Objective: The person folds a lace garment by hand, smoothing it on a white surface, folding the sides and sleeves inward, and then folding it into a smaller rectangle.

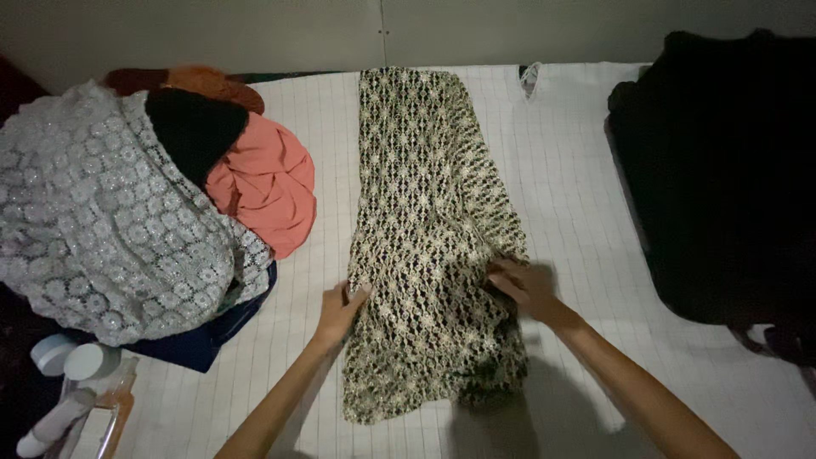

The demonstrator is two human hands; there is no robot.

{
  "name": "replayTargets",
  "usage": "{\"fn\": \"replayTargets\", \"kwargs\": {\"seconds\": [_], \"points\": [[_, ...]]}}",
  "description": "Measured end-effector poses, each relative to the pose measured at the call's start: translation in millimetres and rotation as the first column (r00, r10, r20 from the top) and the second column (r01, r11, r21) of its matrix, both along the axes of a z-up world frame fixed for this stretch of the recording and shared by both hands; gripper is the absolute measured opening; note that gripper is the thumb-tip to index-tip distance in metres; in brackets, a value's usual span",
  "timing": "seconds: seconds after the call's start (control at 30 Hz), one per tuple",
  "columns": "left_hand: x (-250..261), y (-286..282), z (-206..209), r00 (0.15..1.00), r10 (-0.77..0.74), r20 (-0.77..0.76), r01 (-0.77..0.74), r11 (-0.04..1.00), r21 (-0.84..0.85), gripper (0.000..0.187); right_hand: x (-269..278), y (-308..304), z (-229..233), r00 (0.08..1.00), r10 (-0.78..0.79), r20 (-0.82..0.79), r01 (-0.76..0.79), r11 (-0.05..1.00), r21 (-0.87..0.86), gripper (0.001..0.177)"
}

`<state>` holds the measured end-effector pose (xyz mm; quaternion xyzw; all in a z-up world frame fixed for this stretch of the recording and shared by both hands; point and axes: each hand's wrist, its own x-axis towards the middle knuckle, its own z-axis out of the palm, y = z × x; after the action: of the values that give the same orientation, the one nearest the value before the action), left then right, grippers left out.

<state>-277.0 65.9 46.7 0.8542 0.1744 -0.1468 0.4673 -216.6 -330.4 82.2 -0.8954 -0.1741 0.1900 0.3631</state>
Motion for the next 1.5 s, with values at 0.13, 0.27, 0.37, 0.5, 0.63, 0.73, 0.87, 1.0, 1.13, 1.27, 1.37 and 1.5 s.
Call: {"fn": "replayTargets", "kwargs": {"seconds": [0.13,0.27,0.37,0.5,0.63,0.73,0.87,1.0,1.13,1.27,1.37,1.5], "points": [[-13.6,-9.0,20.8,0.980,-0.031,-0.196,-0.050,0.918,-0.394,0.082,-16.7,26.7,40.1,0.990,0.052,-0.132,-0.089,0.950,-0.301,0.085],[-23.5,-22.1,52.5,0.879,-0.192,-0.437,0.046,0.945,-0.323,0.079,-43.3,46.1,57.6,0.976,0.215,-0.036,-0.214,0.915,-0.342,0.125],[-32.5,-30.9,47.0,0.902,-0.379,-0.207,0.261,0.860,-0.439,0.081,-65.8,48.0,58.7,0.981,-0.023,-0.195,-0.023,0.972,-0.232,0.133],[-41.1,-35.6,18.8,0.939,-0.318,-0.130,0.216,0.840,-0.498,0.091,-61.6,52.1,16.5,0.991,0.047,-0.127,-0.085,0.947,-0.311,0.099],[-49.6,-33.0,13.8,0.895,-0.268,-0.358,0.127,0.920,-0.370,0.104,-47.1,48.5,-33.6,0.865,-0.206,-0.457,0.117,0.969,-0.216,0.098],[-51.7,-33.5,21.5,0.876,-0.234,-0.422,0.063,0.922,-0.381,0.116,-48.0,43.0,-27.4,0.874,-0.208,-0.440,0.172,0.978,-0.120,0.099],[-60.0,-27.4,18.1,0.864,-0.232,-0.447,0.040,0.916,-0.399,0.124,-52.4,32.2,2.8,0.824,-0.018,-0.566,-0.007,0.999,-0.042,0.088],[-72.2,-22.2,-1.5,0.880,-0.475,-0.028,0.409,0.785,-0.466,0.116,-59.7,11.1,-9.7,0.830,0.303,-0.467,-0.399,0.909,-0.119,0.085],[-79.8,-29.4,-14.2,0.882,-0.445,-0.156,0.336,0.826,-0.452,0.073,-72.1,18.1,-31.6,0.823,0.158,-0.546,-0.343,0.903,-0.257,0.071],[-72.9,-36.3,-10.3,0.878,-0.461,-0.128,0.378,0.833,-0.403,0.052,-70.3,43.1,-25.7,0.882,0.218,-0.418,-0.363,0.879,-0.309,0.066],[-72.3,-35.5,9.3,0.860,-0.508,-0.037,0.440,0.777,-0.451,0.054,-60.4,34.3,-11.2,0.866,0.175,-0.469,-0.262,0.957,-0.126,0.078],[-63.9,-32.2,29.7,0.892,-0.442,-0.098,0.318,0.765,-0.559,0.064,-54.5,28.4,-4.4,0.846,-0.148,-0.512,0.063,0.982,-0.178,0.100]]}}
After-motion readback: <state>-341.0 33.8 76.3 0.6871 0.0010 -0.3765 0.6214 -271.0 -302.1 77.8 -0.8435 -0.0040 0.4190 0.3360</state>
